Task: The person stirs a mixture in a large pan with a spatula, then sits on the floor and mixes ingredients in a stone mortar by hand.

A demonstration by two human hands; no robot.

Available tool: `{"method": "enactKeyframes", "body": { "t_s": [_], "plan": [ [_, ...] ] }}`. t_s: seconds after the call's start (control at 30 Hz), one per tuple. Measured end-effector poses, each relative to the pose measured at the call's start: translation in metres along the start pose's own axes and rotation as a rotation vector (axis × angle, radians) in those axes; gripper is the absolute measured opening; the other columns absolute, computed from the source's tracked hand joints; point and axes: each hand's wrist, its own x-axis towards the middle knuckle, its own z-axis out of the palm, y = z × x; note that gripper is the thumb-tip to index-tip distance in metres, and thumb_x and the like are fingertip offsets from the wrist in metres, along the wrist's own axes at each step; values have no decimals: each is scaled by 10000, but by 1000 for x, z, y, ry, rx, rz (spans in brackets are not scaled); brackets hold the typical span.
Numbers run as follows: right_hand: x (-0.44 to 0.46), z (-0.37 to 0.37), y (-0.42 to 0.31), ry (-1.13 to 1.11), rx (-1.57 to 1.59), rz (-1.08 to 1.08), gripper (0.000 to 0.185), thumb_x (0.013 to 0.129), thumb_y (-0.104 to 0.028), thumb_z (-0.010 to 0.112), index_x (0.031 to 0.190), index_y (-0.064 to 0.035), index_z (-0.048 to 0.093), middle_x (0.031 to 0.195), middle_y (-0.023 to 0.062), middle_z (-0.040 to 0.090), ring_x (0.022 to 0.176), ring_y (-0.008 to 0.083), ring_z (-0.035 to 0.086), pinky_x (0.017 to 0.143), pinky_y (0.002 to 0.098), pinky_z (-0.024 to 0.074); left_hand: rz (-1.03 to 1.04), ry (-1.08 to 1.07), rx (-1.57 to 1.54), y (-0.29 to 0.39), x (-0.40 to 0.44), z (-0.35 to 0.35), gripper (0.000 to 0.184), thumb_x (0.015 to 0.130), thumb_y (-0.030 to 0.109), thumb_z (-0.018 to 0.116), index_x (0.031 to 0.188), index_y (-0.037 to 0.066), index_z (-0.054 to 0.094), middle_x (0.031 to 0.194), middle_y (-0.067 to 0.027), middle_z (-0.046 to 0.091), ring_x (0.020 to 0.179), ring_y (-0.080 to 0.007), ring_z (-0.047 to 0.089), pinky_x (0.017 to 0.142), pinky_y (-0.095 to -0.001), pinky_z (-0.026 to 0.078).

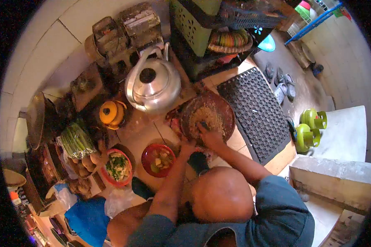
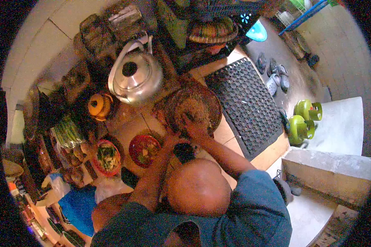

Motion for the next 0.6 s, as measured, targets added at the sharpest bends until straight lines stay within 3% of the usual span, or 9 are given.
{"method": "enactKeyframes", "body": {
  "t_s": [0.07,0.1,0.17,0.23,0.3,0.43,0.53,0.57,0.6],
  "plan": [
    [27,-11,24,-232,285,84,583,913,-482,448,1405,-193,328,1215,184,555,1046,355,567,871,445,470,-219,122,-566,22,-12,-27,577,803,129,624,1290,-12,348,1090,-230,522,865,-349,573,728,-434,507],
    [44,-8,38,-227,325,40,589,911,-479,456,1403,-181,329,1222,189,548,1056,355,563,874,431,468,-334,200,-854,30,-16,-32,608,810,123,621,1316,-16,314,1119,-228,507,892,-349,567,747,-433,506],
    [101,-5,80,-264,464,-266,600,907,-471,473,1399,-158,331,1237,200,535,1075,355,554,882,403,465,-415,329,-1009,38,-12,-15,671,825,112,614,1369,-25,245,1179,-225,477,948,-349,553,786,-431,504],
    [135,-4,107,-289,589,-396,611,904,-463,490,1395,-135,334,1251,210,521,1094,356,545,889,375,462,-263,363,-741,14,6,-1,796,768,255,656,1399,13,235,1296,-221,381,1116,-373,407,925,-474,384],
    [127,31,101,76,502,-205,606,903,-459,489,1397,-143,335,1245,217,522,1112,361,532,911,365,448,-165,358,-539,23,-8,-11,765,796,213,624,1407,19,207,1290,-216,388,1105,-367,431,930,-494,389],
    [0,15,27,218,190,-95,527,915,-400,479,1372,-160,374,1145,211,586,1004,392,580,879,434,462,-15,362,-251,47,-31,-55,709,852,131,558,1423,32,151,1277,-207,402,1083,-353,480,941,-534,400],
    [18,1,35,68,405,-88,501,917,-387,478,1366,-184,387,1125,217,592,986,388,585,867,450,459,-89,424,-413,54,-39,-68,711,850,83,531,1432,52,123,1255,-204,413,1056,-344,504,905,-535,437],
    [38,-13,49,-6,576,-111,494,917,-386,478,1364,-192,391,1121,219,591,980,384,587,860,453,459,-296,345,-983,73,-42,-98,720,838,68,529,1431,59,121,1246,-204,417,1043,-342,511,888,-534,448],
    [92,9,83,-379,875,28,484,918,-391,474,1356,-198,398,1095,220,600,975,378,591,852,449,463,-350,297,-1227,81,-41,-110,722,834,62,527,1430,61,119,1241,-204,419,1035,-340,516,880,-530,454]
  ]
}}
